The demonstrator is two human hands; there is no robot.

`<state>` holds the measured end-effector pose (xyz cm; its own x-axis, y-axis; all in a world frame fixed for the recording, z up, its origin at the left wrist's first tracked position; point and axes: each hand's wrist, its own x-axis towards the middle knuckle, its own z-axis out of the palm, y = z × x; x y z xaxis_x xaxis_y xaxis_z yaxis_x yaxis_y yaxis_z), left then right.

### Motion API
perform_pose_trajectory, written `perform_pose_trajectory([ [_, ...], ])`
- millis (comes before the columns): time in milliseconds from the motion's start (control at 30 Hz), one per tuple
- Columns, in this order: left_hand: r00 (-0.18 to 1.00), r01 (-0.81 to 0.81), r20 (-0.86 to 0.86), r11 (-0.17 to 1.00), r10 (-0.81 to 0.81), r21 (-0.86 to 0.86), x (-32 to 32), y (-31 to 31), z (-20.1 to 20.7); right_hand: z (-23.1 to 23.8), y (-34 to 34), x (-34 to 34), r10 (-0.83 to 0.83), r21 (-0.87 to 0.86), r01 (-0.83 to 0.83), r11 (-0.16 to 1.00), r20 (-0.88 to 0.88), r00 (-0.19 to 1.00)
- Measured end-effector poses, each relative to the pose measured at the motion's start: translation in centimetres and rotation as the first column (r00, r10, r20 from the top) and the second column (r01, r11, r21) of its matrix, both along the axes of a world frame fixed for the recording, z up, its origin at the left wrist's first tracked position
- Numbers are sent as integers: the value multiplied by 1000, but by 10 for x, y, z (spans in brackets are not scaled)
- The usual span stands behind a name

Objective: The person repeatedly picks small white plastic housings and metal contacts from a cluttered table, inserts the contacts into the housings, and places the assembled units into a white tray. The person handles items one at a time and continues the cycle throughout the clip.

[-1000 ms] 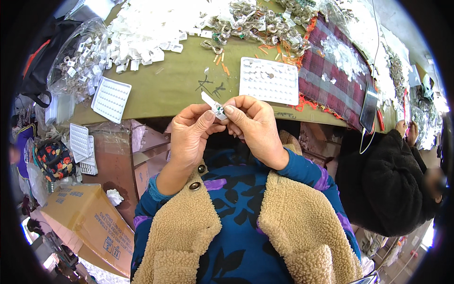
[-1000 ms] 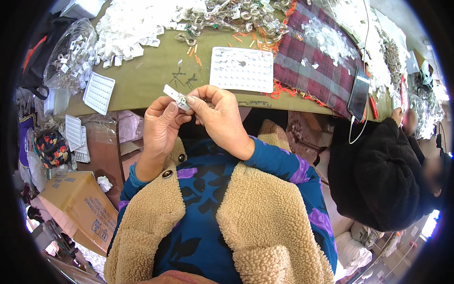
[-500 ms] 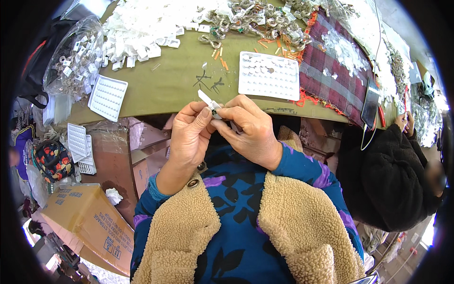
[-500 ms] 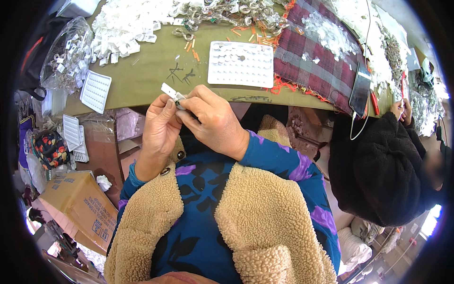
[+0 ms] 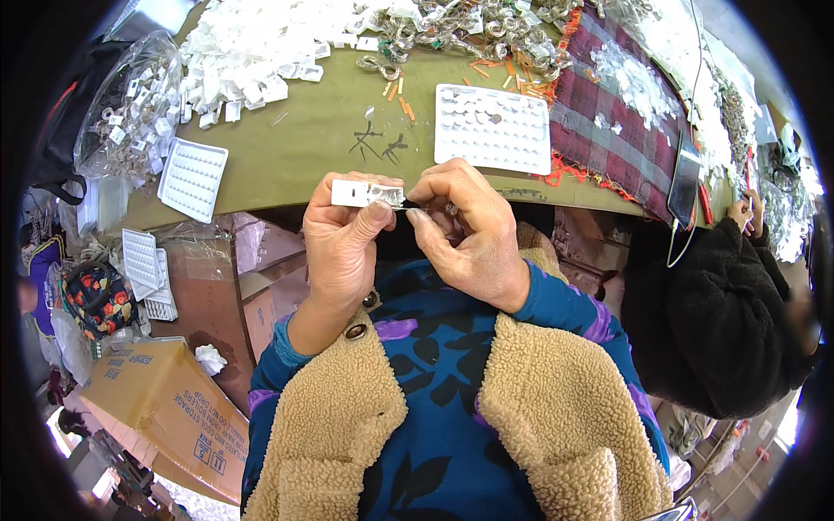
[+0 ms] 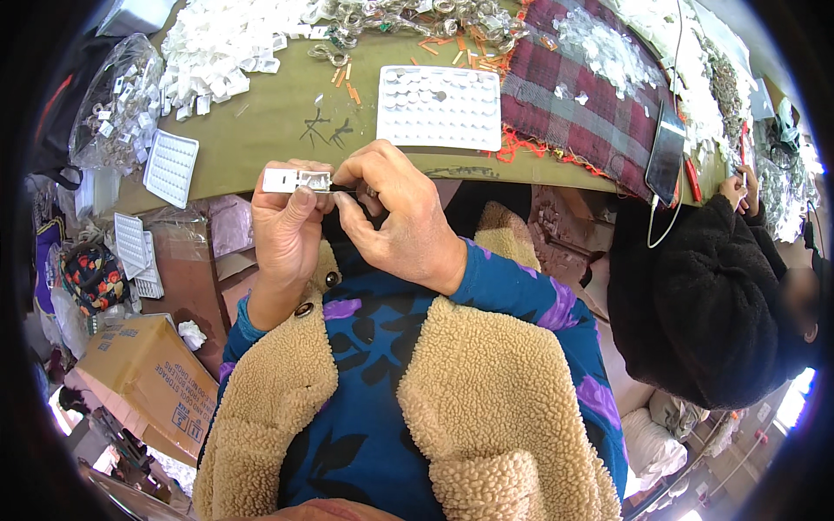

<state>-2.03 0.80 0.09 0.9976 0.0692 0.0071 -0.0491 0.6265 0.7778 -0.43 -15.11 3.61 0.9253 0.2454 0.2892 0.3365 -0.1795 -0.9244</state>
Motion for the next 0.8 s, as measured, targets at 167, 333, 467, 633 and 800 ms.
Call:
perform_pose_trajectory([
  [167,997,15,69,1000,-17,26,-1,1,0,-8,1,4,46,-15,-45,999,57,997],
  [333,994,-42,104,980,22,195,-4,-1,1,-12,4,6,-3,-41,11,999,189,982],
  [467,994,-25,109,995,14,94,-3,-2,1,-11,3,5,12,-34,-9,999,74,997],
  [633,998,48,-22,992,-51,-116,-5,-3,1,-14,6,1,51,161,-7,987,-272,961],
  [800,957,184,-130,886,-261,-425,-5,-1,-2,-17,10,-3,66,308,57,950,-373,926],
])
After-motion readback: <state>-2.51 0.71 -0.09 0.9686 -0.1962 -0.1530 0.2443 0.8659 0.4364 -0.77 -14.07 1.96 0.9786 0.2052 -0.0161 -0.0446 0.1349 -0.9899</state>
